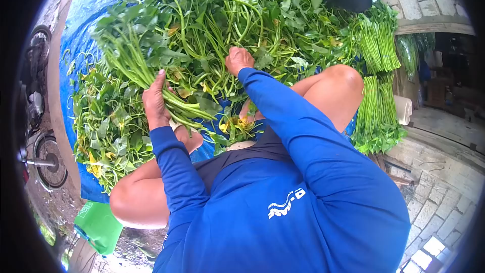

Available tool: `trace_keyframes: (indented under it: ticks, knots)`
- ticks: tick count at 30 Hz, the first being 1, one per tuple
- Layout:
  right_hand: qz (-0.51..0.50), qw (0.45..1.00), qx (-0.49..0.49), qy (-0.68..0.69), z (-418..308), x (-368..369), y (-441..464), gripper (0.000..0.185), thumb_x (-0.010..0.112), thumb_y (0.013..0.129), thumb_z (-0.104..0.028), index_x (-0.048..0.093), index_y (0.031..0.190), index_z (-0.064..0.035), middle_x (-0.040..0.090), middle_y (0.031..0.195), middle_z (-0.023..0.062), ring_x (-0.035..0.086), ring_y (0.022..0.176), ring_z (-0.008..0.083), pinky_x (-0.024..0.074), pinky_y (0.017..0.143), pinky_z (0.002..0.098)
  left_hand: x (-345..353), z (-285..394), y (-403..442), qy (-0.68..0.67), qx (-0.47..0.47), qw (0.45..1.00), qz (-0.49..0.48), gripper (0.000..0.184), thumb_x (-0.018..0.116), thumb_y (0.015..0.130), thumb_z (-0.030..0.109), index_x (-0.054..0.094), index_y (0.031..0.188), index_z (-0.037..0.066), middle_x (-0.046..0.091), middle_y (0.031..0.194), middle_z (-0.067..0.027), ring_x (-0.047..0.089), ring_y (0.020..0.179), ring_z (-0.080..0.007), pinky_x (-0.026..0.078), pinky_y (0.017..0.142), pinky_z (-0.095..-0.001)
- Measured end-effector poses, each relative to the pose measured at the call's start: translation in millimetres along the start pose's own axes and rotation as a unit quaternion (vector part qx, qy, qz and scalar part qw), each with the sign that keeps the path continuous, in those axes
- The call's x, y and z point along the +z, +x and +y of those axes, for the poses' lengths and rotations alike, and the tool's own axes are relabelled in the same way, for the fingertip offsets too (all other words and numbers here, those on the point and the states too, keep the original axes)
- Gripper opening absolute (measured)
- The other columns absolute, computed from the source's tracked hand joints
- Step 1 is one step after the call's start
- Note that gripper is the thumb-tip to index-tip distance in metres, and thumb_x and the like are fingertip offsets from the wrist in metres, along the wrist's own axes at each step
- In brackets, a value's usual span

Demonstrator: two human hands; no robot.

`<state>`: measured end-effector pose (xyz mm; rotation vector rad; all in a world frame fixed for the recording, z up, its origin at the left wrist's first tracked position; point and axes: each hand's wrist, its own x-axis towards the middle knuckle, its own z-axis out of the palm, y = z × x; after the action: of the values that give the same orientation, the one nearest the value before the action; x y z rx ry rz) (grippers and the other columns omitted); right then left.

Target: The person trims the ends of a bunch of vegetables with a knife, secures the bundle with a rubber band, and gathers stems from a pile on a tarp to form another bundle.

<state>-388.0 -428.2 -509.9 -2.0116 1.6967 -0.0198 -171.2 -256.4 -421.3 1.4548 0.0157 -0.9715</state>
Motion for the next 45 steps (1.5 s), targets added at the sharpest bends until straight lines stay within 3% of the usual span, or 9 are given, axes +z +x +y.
trace_keyframes:
  ticks: [7,11,13,15,18,24,32,42,45]
  knots:
    - [-0.037,0.98,-0.076,0.178,-5.7,-50.5,-11.5,0.044,0.07,0.089,-0.022,0.071,0.126,0.0013,0.074,0.124,0.0241,0.071,0.116,0.0371,0.055,0.102,0.0429,-10.7,3.3,1.9,0.012,-0.027,1.0,-0.007,0.029,0.088,0.09,0.028,0.073,0.095,0.003,0.065,0.075,-0.0026,0.061,0.057,-0.0119,0.052,0.053,-0.0258]
    - [-0.214,0.899,0.0,0.382,-23.9,-154.1,-23.7,0.042,0.077,0.096,-0.015,0.065,0.133,0.0025,0.075,0.117,0.012,0.071,0.106,0.0183,0.057,0.091,0.0309,-7.0,4.1,-3.4,-0.014,-0.017,1.0,-0.014,0.03,0.088,0.09,0.029,0.074,0.096,0.003,0.066,0.075,-0.0028,0.061,0.057,-0.0122,0.052,0.053,-0.026]
    - [-0.215,0.779,-0.05,0.587,-22.3,-196.1,-38.1,0.03,0.073,0.101,-0.013,0.066,0.13,-0.0061,0.076,0.105,0.0061,0.071,0.096,0.0126,0.0572,0.083,0.0281,-8.4,6.9,-7.8,-0.002,-0.028,0.999,-0.026,0.032,0.089,0.089,0.03,0.074,0.097,0.004,0.066,0.075,-0.0024,0.062,0.057,-0.0124,0.052,0.053,-0.0275]
    - [-0.184,0.725,-0.03,0.663,-7.9,-223.1,-45.8,0.03,0.071,0.102,-0.012,0.066,0.131,-0.0056,0.076,0.108,0.0059,0.072,0.097,0.0143,0.0585,0.086,0.0298,-6.9,8.0,-11.7,0.003,-0.02,0.999,-0.026,0.032,0.089,0.089,0.031,0.074,0.094,0.003,0.065,0.074,-0.0024,0.062,0.057,-0.0126,0.053,0.053,-0.0279]
    - [-0.262,0.864,0.007,0.431,18.8,-213.7,-46.8,0.028,0.073,0.102,-0.017,0.069,0.128,-0.0089,0.077,0.108,0.0036,0.072,0.096,0.0128,0.0554,0.083,0.0278,-7.2,4.9,-15.1,0.013,-0.015,0.999,-0.045,0.033,0.089,0.089,0.031,0.073,0.091,0.003,0.066,0.073,-0.0028,0.063,0.058,-0.0134,0.054,0.053,-0.0287]
    - [-0.286,0.76,0.03,0.583,0.8,-193.3,-66.8,0.023,0.077,0.098,-0.014,0.068,0.12,-0.0137,0.077,0.106,0.0016,0.07,0.091,0.0107,0.0527,0.079,0.0269,-3.5,1.0,-20.7,0.045,0.01,0.998,-0.041,0.031,0.089,0.088,0.025,0.076,0.1,-0.001,0.071,0.083,-0.0045,0.062,0.06,-0.0137,0.053,0.054,-0.0288]
    - [-0.203,0.808,-0.055,0.55,-34.3,-180.7,-95.1,0.023,0.076,0.1,-0.016,0.071,0.122,-0.0103,0.076,0.106,0.0007,0.072,0.094,0.0098,0.0609,0.08,0.0307,3.6,2.1,-33.8,0.087,0.032,0.994,-0.053,0.031,0.087,0.089,0.021,0.077,0.104,-0.005,0.076,0.089,-0.0078,0.066,0.067,-0.0139,0.056,0.056,-0.0297]
    - [-0.038,0.87,-0.147,0.469,-102.6,-170.2,-107.2,0.033,0.077,0.096,-0.016,0.072,0.123,0.0031,0.077,0.1,0.0046,0.069,0.079,0.0089,0.0584,0.063,0.0263,10.8,3.0,-43.8,0.078,0.066,0.993,-0.066,0.028,0.087,0.091,0.025,0.076,0.095,0.0,0.07,0.076,-0.0034,0.06,0.059,-0.011,0.05,0.053,-0.0282]
    - [-0.175,0.865,-0.125,0.453,-121.4,-145.2,-112.9,0.034,0.077,0.097,-0.017,0.072,0.126,0.0005,0.076,0.102,0.0034,0.072,0.087,0.0105,0.0608,0.07,0.0274,11.9,5.7,-49.4,0.057,0.035,0.992,-0.106,0.034,0.083,0.096,0.036,0.076,0.099,0.003,0.067,0.075,-0.0007,0.059,0.059,-0.0104,0.049,0.053,-0.0271]
